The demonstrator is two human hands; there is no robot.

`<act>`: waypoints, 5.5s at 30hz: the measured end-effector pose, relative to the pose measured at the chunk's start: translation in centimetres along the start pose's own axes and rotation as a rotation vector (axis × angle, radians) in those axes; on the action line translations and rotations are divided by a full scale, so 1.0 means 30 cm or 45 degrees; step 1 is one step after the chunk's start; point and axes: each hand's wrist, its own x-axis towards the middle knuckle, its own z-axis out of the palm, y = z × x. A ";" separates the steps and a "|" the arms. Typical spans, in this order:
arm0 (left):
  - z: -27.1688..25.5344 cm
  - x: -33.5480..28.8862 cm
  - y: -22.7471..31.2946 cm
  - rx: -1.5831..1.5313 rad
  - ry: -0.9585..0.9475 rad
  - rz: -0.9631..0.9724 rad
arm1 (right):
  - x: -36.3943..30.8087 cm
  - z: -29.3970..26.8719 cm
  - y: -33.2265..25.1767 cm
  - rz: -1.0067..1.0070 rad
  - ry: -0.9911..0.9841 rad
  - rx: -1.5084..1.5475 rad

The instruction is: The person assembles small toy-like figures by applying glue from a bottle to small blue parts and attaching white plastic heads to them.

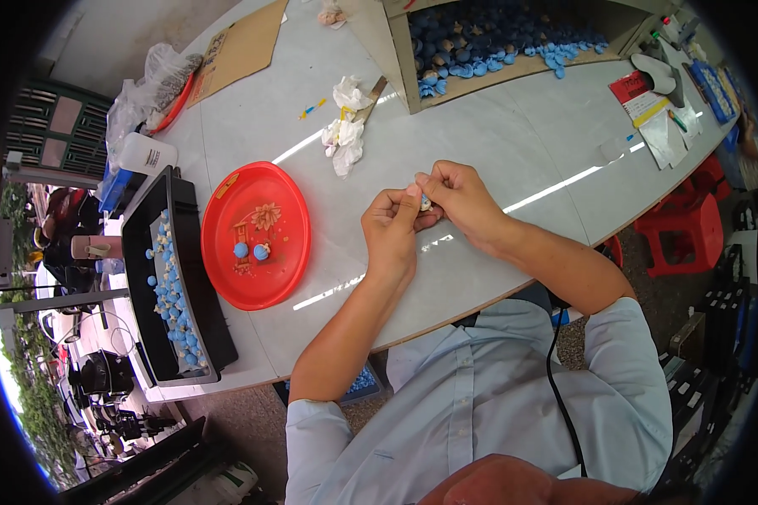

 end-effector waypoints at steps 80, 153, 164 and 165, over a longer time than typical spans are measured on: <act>-0.081 0.047 0.086 0.145 -0.238 -0.258 | -0.003 -0.075 -0.101 0.024 -0.255 -0.316; -0.084 0.044 0.067 0.228 -0.416 0.235 | -0.028 -0.045 -0.081 -0.773 -0.094 -0.866; -0.105 0.052 0.095 -0.117 -0.573 -0.110 | -0.019 -0.043 -0.066 -1.317 0.010 -1.117; -0.109 0.054 0.092 -0.130 -0.559 -0.122 | -0.018 -0.042 -0.065 -1.323 0.009 -1.122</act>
